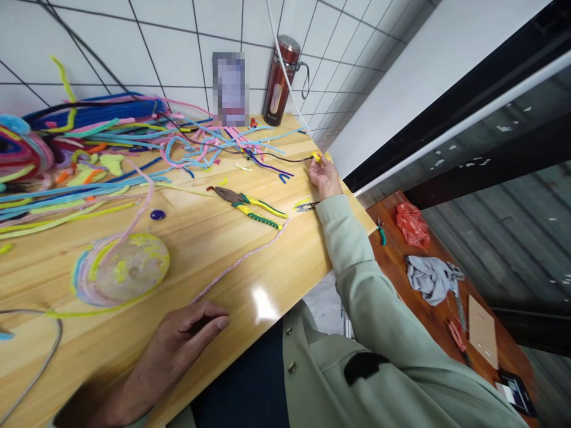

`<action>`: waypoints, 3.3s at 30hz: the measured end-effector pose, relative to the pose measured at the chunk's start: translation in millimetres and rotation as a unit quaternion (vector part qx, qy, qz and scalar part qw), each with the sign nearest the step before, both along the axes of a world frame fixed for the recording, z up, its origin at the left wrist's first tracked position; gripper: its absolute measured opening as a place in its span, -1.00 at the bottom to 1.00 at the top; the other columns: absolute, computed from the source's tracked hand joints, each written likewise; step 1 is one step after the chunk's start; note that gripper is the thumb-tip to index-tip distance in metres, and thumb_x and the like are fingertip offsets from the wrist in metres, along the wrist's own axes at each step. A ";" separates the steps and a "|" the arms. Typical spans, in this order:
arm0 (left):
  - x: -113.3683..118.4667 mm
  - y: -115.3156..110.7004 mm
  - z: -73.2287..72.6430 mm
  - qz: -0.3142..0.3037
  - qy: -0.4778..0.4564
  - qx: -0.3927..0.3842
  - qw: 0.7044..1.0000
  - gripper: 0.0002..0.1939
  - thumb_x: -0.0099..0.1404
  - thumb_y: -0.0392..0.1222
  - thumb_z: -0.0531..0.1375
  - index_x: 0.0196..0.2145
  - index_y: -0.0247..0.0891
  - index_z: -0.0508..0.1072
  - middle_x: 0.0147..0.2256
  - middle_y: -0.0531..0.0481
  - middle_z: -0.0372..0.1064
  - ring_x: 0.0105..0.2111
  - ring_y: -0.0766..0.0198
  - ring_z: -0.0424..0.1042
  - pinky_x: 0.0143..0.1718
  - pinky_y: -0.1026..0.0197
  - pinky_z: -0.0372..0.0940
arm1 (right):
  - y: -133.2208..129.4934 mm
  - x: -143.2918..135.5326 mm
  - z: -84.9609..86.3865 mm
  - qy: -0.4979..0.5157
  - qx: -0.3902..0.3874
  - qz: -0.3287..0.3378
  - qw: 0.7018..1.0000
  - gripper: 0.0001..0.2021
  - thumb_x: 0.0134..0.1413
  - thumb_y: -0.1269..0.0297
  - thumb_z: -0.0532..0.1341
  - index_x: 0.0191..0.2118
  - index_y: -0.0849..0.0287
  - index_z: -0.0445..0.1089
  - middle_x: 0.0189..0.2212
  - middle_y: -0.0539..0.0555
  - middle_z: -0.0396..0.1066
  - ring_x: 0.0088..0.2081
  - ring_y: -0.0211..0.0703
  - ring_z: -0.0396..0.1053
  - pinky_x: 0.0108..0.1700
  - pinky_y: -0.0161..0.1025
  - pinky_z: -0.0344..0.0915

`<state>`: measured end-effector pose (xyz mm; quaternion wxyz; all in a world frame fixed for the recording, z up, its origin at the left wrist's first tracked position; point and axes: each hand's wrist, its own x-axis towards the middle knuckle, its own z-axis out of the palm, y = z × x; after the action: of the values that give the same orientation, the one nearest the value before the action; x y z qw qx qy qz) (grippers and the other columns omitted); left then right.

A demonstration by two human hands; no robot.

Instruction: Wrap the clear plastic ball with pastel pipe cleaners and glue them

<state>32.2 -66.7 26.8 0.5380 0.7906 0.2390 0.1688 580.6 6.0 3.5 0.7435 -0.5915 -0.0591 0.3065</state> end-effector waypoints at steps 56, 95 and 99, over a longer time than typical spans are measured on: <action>-59.0 68.4 -45.7 0.256 -0.066 0.256 0.930 0.20 0.35 0.54 0.38 0.60 -0.19 0.02 0.56 -0.33 0.09 0.60 -0.26 0.12 0.59 -0.32 0.16 | -41.3 -326.7 14.2 -0.508 0.084 0.382 0.767 -0.69 0.47 -0.16 0.30 0.02 -0.07 0.57 -0.05 0.11 0.70 -0.11 0.02 0.65 0.03 0.01 0.60; -11.2 83.8 -50.2 0.252 -0.068 0.370 0.892 0.20 0.32 0.52 0.43 0.57 -0.09 -0.05 0.50 -0.36 0.15 0.55 -0.32 0.17 0.58 -0.47 0.16 | -18.6 -346.4 15.4 -0.416 0.146 0.401 0.803 -0.59 0.32 -0.21 0.41 -0.13 0.06 0.50 -0.35 -0.08 0.52 -0.32 -0.24 0.46 -0.21 -0.21 0.49; -11.5 88.6 -51.4 0.246 -0.074 0.371 0.892 0.18 0.33 0.57 0.39 0.56 -0.09 -0.01 0.50 -0.34 0.18 0.54 -0.32 0.19 0.58 -0.50 0.15 | -13.7 -345.0 10.0 -0.384 0.157 0.408 0.813 -0.56 0.30 -0.26 0.41 -0.13 0.05 0.50 -0.34 -0.08 0.52 -0.29 -0.24 0.49 -0.17 -0.19 0.53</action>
<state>20.7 21.9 -24.7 0.1628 0.8340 0.3051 0.4300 235.7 -7.7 13.5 0.5495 -0.4579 -0.6231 0.3164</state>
